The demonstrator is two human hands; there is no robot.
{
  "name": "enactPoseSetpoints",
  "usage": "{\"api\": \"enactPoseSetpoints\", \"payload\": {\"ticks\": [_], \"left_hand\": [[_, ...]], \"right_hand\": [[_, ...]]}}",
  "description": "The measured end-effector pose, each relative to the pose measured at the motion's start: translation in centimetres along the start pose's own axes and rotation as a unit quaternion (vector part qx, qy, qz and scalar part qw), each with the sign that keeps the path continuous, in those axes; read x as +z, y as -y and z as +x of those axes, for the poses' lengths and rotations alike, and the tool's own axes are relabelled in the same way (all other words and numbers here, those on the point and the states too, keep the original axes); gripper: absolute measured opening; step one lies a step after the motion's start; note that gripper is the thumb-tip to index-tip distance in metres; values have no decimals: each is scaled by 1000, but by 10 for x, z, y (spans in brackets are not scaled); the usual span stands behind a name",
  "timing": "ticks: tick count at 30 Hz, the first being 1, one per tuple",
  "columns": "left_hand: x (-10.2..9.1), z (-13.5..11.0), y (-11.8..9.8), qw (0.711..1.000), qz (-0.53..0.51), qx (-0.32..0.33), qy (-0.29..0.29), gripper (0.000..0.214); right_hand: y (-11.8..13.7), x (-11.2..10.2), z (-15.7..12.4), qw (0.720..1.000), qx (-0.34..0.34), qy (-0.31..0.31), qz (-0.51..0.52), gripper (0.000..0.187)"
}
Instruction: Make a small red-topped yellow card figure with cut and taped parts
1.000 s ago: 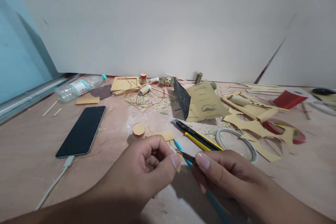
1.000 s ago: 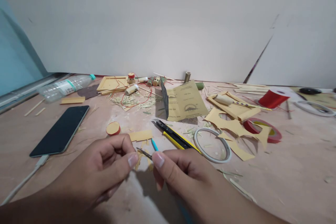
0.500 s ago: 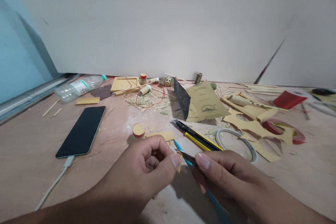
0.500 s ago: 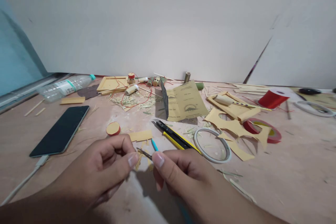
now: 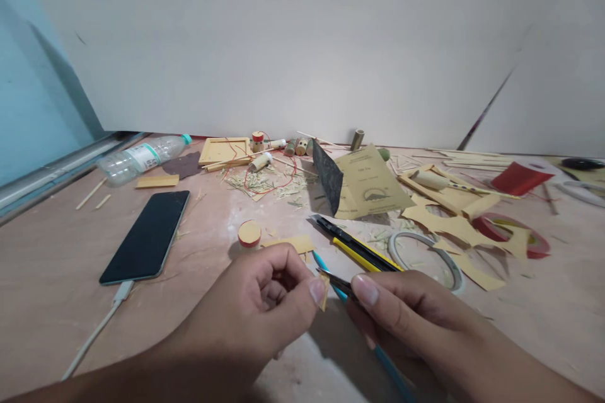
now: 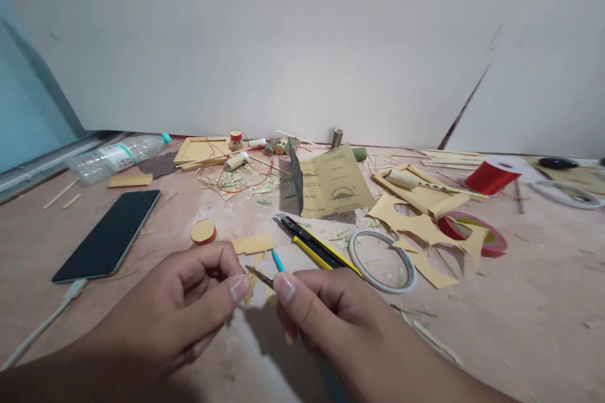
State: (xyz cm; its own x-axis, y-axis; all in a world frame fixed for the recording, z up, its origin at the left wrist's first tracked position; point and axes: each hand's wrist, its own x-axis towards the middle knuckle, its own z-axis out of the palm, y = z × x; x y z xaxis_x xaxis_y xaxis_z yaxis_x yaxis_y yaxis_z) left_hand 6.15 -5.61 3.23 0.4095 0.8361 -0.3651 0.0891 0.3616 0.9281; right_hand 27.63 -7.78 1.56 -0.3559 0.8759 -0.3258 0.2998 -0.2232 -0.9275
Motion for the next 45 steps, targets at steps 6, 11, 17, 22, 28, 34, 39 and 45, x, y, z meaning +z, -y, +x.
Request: {"api": "enactPoseSetpoints", "payload": {"ticks": [6, 11, 17, 22, 28, 34, 39, 45], "left_hand": [[0, 0, 2, 1000, -1, 2, -5, 30], [0, 0, 2, 1000, -1, 3, -6, 29], [0, -1, -1, 1000, -2, -7, -10, 29], [0, -1, -2, 1000, 1, -11, -7, 29], [1, -1, -2, 1000, -5, -10, -10, 29], [1, -1, -2, 1000, -5, -6, -7, 28], [1, -2, -3, 1000, 1, -6, -5, 28], [2, -1, -3, 1000, 1, -9, -11, 29]], "right_hand": [[-1, -1, 0, 1000, -9, 9, 11, 64], [-2, -2, 0, 1000, -15, 6, -6, 64], [-3, -2, -2, 1000, -14, -14, -18, 65], [-4, -2, -1, 1000, -10, -5, -17, 65], [-4, -1, 0, 1000, -17, 1, -10, 65], [1, -2, -1, 1000, -10, 6, -1, 63], [1, -2, 0, 1000, -24, 10, -13, 65], [-2, -2, 0, 999, -43, 5, -28, 65]]}}
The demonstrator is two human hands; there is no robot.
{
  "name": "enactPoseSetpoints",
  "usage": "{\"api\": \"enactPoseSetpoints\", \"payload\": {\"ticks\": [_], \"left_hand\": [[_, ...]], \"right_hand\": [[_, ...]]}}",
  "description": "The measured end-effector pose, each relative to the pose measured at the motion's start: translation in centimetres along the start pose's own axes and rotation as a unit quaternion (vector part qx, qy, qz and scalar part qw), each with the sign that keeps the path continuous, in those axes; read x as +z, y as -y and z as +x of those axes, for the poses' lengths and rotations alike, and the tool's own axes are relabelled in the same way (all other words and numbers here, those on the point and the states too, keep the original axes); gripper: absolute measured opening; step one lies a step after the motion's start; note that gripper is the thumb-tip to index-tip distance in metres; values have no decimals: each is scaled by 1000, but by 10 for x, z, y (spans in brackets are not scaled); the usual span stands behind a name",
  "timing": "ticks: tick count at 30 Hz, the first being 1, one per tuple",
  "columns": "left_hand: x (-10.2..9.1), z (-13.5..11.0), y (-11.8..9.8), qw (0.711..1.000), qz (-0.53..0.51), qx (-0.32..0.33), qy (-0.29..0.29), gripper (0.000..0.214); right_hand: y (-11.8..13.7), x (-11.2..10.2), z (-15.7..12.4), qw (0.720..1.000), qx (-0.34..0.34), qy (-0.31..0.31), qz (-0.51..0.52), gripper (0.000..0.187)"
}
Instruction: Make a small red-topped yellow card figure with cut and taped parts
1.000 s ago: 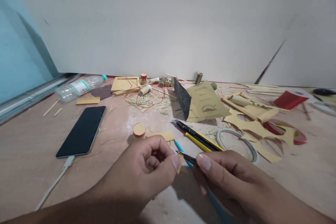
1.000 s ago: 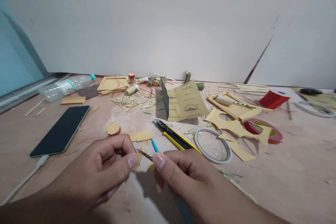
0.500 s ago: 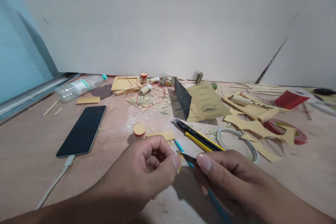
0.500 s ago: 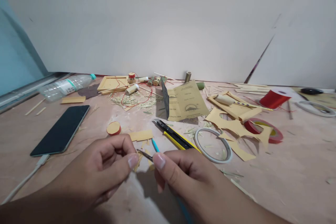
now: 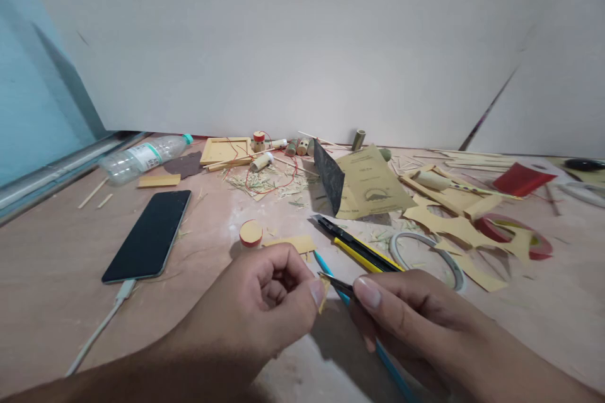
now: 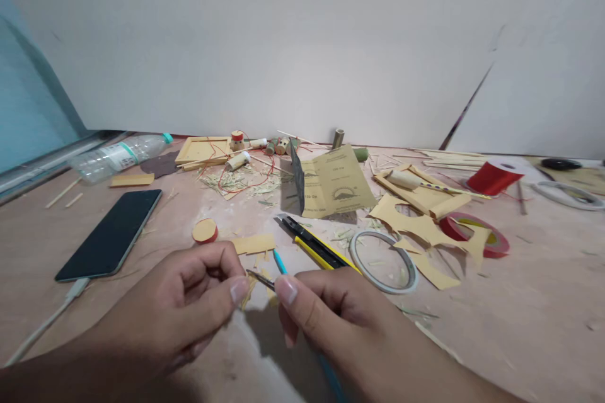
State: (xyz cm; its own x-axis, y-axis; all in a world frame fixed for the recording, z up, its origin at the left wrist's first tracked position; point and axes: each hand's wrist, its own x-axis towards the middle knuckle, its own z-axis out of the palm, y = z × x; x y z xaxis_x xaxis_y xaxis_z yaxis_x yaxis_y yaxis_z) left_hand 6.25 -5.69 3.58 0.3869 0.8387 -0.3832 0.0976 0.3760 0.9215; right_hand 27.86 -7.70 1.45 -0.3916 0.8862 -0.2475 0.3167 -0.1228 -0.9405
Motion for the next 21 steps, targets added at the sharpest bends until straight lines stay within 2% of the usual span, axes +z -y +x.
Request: {"api": "enactPoseSetpoints", "payload": {"ticks": [21], "left_hand": [[-1, 0, 0, 1000, -3, -3, 8, 28]], "right_hand": [[-3, -1, -1, 1000, 6, 13, -18, 66]]}}
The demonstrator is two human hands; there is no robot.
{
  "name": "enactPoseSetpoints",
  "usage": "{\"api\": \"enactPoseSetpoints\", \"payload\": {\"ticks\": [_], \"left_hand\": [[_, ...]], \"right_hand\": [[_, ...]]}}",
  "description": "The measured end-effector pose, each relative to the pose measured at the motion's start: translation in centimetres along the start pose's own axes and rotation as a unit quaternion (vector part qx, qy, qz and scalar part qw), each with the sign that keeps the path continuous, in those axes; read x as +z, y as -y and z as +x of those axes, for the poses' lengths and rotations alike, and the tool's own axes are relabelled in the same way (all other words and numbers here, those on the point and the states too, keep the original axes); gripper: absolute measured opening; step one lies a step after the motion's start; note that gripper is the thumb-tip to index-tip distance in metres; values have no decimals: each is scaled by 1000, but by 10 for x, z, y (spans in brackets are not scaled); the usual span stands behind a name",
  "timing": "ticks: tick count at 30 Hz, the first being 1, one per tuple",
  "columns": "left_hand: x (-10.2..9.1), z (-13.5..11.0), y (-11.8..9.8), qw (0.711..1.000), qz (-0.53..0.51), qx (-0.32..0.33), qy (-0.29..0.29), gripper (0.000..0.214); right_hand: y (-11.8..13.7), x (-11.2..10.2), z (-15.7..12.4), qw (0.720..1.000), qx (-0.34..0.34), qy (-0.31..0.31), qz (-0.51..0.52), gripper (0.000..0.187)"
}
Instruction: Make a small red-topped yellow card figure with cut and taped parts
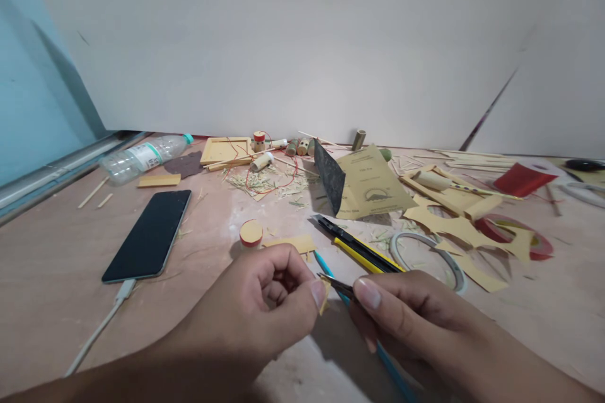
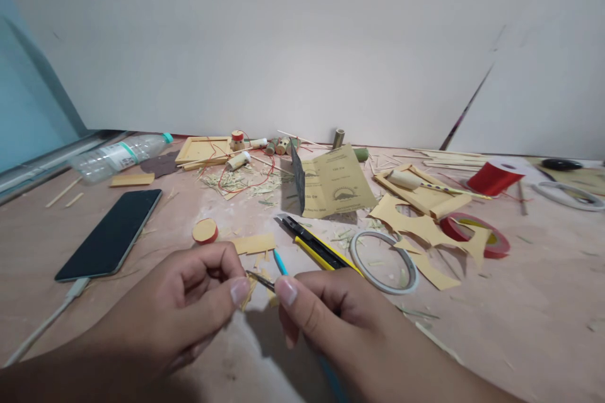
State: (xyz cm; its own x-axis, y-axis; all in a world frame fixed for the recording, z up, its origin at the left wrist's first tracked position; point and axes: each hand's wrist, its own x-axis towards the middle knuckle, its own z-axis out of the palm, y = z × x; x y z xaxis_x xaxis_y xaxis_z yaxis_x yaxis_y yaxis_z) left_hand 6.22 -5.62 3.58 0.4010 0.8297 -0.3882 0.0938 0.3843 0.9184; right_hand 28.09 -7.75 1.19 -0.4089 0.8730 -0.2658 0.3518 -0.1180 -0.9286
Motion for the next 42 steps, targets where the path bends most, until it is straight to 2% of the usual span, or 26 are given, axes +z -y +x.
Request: {"api": "enactPoseSetpoints", "payload": {"ticks": [7, 11, 16, 19, 29, 37, 42], "left_hand": [[-3, 0, 3, 1000, 17, -3, 10, 30], [-4, 1, 8, 999, 11, 9, 39, 29], [-6, 3, 11, 997, 23, 2, 79, 38], [-7, 3, 11, 997, 24, -4, 75, 34], [-4, 1, 4, 999, 17, -24, 44, 32], [-6, 0, 0, 998, 33, -16, 56, 29], [-6, -1, 0, 998, 30, -12, 60, 28]], "right_hand": [[0, 1, 1, 1000, -11, 8, 16, 62], [0, 0, 2, 1000, -16, 2, 25, 62], [3, 0, 2, 998, 0, 13, 55, 64], [4, -1, 2, 996, 14, 34, 75, 65], [5, -1, 0, 996, 33, 31, 80, 67], [3, -1, -1, 998, 16, 10, 65, 65], [3, -1, -3, 997, 22, 29, 68, 67]]}}
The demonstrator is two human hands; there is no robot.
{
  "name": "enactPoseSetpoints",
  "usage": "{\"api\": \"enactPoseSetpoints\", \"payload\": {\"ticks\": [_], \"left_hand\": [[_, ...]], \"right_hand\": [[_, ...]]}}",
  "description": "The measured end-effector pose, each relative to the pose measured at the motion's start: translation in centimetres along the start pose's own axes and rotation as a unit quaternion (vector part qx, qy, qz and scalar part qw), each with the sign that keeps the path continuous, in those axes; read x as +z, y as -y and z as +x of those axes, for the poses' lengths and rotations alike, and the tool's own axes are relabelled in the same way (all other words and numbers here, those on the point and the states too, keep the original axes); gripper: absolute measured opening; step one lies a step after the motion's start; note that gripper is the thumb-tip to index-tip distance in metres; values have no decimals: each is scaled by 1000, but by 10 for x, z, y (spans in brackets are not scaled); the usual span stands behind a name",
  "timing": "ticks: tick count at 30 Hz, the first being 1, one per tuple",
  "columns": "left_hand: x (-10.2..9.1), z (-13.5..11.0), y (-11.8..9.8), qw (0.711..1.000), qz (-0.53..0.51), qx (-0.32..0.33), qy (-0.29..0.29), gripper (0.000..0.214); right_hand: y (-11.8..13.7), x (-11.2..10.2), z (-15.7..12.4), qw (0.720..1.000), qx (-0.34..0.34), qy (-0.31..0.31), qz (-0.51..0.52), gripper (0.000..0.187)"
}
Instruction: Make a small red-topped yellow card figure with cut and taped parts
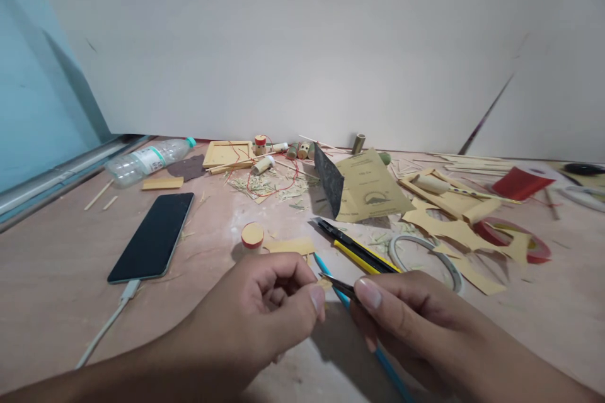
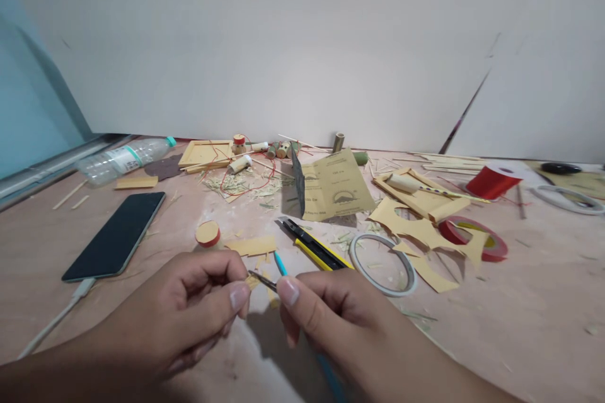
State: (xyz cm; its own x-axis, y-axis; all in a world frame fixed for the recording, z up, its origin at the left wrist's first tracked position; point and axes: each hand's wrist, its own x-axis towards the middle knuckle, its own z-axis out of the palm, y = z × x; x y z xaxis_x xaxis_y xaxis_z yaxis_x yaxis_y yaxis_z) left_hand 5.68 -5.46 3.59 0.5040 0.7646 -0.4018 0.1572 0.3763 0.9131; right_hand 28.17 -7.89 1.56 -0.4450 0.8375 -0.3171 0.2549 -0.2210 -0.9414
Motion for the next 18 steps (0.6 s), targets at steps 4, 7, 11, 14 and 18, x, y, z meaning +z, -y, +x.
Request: {"api": "enactPoseSetpoints", "payload": {"ticks": [4, 7, 11, 14, 18], "left_hand": [[0, 0, 1, 1000, -4, 1, 3, 28], [0, 1, 2, 1000, 0, 6, 4, 30], [1, 0, 1, 1000, 1, 6, -10, 31], [1, -1, 0, 1000, 4, 9, -14, 28], [0, 1, 3, 999, 33, 12, 7, 21]], "right_hand": [[4, -1, 2, 1000, -6, 2, -1, 67], [6, -1, 2, 1000, -17, -13, -11, 68], [3, 0, 2, 1000, 6, -4, 7, 67], [-2, -1, 2, 999, 17, -23, 39, 67], [-3, -2, 4, 998, 5, -52, 39, 58]]}}
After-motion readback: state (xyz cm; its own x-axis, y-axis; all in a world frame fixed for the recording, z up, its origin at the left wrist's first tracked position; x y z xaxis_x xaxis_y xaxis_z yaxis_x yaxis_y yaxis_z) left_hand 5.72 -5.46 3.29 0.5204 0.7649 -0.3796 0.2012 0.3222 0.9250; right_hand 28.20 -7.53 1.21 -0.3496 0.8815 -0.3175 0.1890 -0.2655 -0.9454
